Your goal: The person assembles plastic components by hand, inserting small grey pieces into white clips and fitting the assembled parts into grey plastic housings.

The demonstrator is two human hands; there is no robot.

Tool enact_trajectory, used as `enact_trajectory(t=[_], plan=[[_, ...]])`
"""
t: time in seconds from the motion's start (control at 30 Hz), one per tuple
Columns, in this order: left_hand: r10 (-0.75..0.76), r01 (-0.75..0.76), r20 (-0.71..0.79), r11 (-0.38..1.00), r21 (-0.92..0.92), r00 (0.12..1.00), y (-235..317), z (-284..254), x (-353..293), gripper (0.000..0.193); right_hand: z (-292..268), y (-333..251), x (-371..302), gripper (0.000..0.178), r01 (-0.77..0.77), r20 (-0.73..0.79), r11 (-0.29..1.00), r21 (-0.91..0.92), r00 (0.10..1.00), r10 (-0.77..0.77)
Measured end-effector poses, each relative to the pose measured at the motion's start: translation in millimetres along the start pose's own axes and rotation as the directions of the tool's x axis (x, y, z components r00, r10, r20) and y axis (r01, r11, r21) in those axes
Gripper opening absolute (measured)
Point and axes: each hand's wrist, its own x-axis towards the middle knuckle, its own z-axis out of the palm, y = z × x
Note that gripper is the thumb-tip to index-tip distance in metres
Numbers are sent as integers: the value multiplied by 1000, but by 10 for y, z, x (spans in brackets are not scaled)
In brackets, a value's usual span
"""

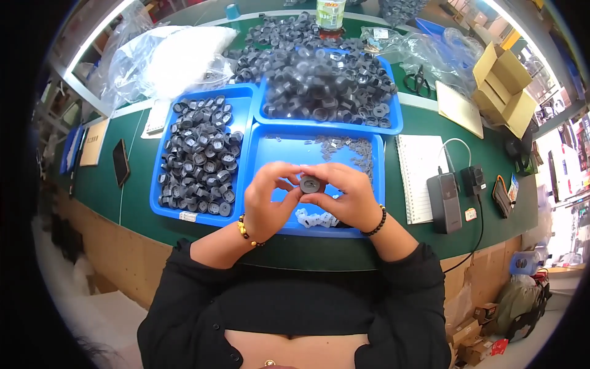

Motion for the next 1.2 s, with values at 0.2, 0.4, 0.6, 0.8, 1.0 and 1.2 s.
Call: enact_trajectory(t=[0.2, 0.4, 0.6, 0.8, 1.0, 1.2], plan=[[-596, 686, 469, 201, -699, 652, -110, -90, 101, 31, -12, 4, 53, 40, 277, -139, 910, -310, 933, -331], [-501, 673, 489, 297, -678, 714, -228, -76, 6, 28, 38, 43, 23, 35, 308, -35, 820, -482, 928, -370], [-453, 708, 580, 186, -682, 677, -260, -28, -12, 26, 72, 51, 17, 32, 283, -37, 834, -473, 940, -340], [-485, 721, 552, 299, -625, 679, -196, -21, 19, 25, 9, 72, 68, 33, 260, 12, 915, -308, 963, -270], [-586, 715, 429, 444, -540, 688, -182, -103, 98, 23, -104, 49, 66, 28, 5, -63, 991, -135, 998, -13], [-658, 577, 66, 602, -553, 750, -230, -200, 174, 20, -373, 172, -2, 17, -64, 189, 957, -283, 975, 121]])
